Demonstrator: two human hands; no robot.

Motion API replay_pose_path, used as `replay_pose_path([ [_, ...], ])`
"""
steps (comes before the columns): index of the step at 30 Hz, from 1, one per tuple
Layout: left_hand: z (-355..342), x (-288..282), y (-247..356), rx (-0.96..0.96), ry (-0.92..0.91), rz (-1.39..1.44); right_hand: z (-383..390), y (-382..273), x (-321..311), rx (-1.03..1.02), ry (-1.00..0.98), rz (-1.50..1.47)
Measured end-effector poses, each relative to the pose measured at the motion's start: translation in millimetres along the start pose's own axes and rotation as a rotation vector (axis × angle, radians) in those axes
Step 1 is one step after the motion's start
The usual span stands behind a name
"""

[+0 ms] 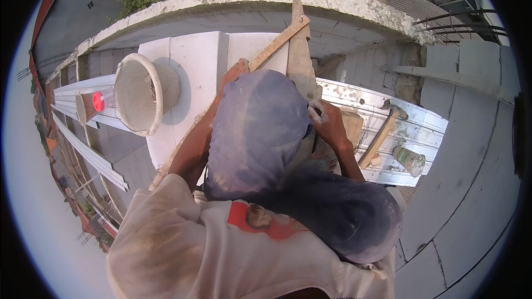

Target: The person hammers nails into a wooden beam on a rooftop, then ties a metal rod to a vertical rebar structure using wire. Finally, the person picks up a white rectangular panel and positions it on the roof.

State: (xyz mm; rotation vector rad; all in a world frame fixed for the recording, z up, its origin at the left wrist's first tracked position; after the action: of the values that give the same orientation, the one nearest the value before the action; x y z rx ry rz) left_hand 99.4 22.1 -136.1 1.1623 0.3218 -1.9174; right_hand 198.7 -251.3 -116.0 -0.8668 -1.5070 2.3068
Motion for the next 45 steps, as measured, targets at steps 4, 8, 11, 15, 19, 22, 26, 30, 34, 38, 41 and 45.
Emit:
replay_pose_path([
  [4, 7.1, -6.4, 1.0, -0.056, -0.036, -0.031, 2.7, 9.9, 11.7, 0.083, -0.042, -0.043],
  [8, 7.0, -14.5, 10.5, -0.045, -0.031, -0.017, -0.9, 10.9, 13.1, 0.095, -0.023, -0.052],
  [11, -9.3, -22.0, 9.0, 0.094, 0.009, 0.006, -0.2, 7.8, 12.0, 0.108, -0.032, -0.061],
  [15, -5.6, -54.7, 20.4, 0.151, 0.092, 0.033, -3.6, 2.8, 10.4, 0.1, -0.031, -0.087],
  [19, -14.8, -60.4, -1.7, 0.124, 0.087, 0.063, -7.9, 5.7, 11.1, 0.13, -0.036, -0.111],
  [22, -13.6, -61.7, 1.9, 0.1, 0.089, 0.076, -15.4, -1.1, 0.7, 0.106, -0.016, -0.057],
  [26, -19.8, -59.9, 0.3, 0.068, 0.13, 0.012, -63.7, -10.2, -24.4, 0.028, 0.05, 0.041],
  [30, -28.3, -52.5, -7.4, 0.166, 0.168, 0.026, -166.8, -12.6, -33.8, -0.088, 0.127, 0.219],
  [34, -26.9, -54.8, -2.9, 0.128, 0.128, 0.014, -250.0, -26.3, -32.7, -0.12, 0.261, 0.427],
  [38, -23.0, -56.7, -6.2, 0.13, 0.137, 0.031, -289.4, -31.4, -17.3, -0.048, 0.271, 0.569],
  [41, -19.9, -62.9, -3.2, 0.118, 0.148, 0.031, -302.9, -26.0, -13.0, -0.04, 0.244, 0.6],
  [45, -20.2, -69.7, -9.7, 0.112, 0.182, 0.041, -292.4, -34.2, -5.8, -0.116, 0.149, -0.022],
])
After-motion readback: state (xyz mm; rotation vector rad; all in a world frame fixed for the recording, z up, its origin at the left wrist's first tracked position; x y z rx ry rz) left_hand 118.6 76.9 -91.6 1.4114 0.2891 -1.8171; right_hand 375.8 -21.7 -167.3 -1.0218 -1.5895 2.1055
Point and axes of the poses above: each hand's wrist, its own z-axis away from the middle knuckle, its own x-axis out of the palm, y = z × x, the point moved 9 cm from there along -z, towards the middle knuckle, and after that the axes turned 2 degrees about -z, right-handed, at the moved point
